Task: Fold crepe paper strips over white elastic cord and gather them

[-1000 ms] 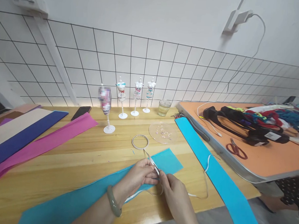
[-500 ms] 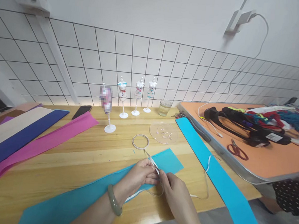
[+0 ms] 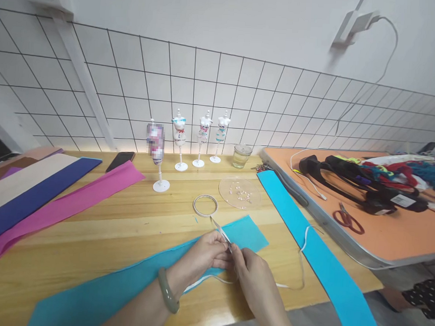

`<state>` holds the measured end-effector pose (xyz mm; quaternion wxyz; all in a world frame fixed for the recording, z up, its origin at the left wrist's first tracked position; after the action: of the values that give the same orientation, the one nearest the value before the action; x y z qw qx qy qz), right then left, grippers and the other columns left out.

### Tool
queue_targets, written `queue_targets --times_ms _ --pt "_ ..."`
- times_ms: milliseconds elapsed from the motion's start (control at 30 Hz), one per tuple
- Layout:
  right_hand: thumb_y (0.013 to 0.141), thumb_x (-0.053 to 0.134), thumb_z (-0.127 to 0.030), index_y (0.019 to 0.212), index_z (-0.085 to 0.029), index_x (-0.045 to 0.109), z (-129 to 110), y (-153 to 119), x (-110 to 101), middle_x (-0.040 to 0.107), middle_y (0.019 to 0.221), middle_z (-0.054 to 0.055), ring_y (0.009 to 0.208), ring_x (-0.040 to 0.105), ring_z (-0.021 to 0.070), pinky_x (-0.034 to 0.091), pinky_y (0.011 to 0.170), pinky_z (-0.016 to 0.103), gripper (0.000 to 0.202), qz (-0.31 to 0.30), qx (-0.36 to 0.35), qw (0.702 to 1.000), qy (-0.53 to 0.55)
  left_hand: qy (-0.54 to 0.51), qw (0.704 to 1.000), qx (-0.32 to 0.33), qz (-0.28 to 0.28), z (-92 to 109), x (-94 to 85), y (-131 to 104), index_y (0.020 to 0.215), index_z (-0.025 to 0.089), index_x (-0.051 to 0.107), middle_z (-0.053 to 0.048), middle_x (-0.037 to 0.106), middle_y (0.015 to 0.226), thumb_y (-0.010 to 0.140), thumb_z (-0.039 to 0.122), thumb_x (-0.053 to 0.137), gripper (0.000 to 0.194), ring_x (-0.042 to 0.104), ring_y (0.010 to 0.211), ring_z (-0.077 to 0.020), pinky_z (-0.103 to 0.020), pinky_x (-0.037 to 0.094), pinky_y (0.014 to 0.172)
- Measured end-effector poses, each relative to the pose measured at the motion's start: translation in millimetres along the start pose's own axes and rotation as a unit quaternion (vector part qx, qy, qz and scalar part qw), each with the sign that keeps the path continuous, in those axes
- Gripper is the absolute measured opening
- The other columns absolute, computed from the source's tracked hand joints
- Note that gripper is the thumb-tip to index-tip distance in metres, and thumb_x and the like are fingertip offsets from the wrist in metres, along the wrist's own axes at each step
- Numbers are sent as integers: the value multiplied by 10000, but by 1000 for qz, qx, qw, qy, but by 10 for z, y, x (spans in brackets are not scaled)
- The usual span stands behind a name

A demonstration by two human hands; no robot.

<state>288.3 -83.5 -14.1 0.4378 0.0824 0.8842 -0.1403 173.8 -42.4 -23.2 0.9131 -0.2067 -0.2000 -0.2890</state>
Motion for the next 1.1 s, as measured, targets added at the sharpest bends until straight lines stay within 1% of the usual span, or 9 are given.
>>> queue_targets --times_ms 233,333,467,700,933,1100 --pt "811 219 -614 555 -229 375 8 -11 8 564 545 32 583 525 185 319 527 253 488 4 2 1000 -9 -3 1000 -6 0 5 6 -4 733 172 431 -14 568 669 639 305 624 252 593 635 -136 -297 464 660" --pt "812 214 -610 555 -231 368 7 -10 7 567 547 34 581 528 186 320 527 254 483 6 2 1000 -12 0 1000 -8 -1 22 17 -15 734 173 426 -22 578 671 645 297 609 238 594 631 -137 -302 464 661" --pt "812 207 -609 558 -232 380 0 -5 9 574 557 39 594 539 193 326 533 256 486 4 -3 1000 -20 8 1000 -4 -6 37 30 -26 749 170 430 -16 572 662 660 278 579 204 588 615 -132 -306 460 665" --pt "831 212 -572 561 -231 391 -50 -20 -23 592 578 49 600 551 194 322 523 252 470 17 -9 999 -30 4 1000 -10 0 14 18 -5 739 171 426 3 545 674 636 297 623 255 566 593 -109 -300 451 677" --pt "841 235 -536 587 -225 453 -48 -8 -18 620 594 63 585 553 192 326 515 251 457 22 -5 999 -38 8 1000 -4 -8 5 14 6 755 174 416 -10 566 685 659 308 604 250 590 619 -130 -302 453 675" --pt "846 229 -536 576 -227 446 -58 -25 -15 622 595 65 588 557 196 331 519 254 464 30 -10 999 -40 7 1000 0 -1 -1 10 10 733 181 401 -19 576 689 646 328 626 283 594 626 -136 -306 456 674"
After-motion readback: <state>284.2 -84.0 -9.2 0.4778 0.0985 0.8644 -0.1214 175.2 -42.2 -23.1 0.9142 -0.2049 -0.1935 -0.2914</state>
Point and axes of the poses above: each hand's wrist, its own y-axis towards the middle knuckle, its own x-axis out of the palm, z = x × y, the point moved 4 cm from there along y, towards the middle knuckle
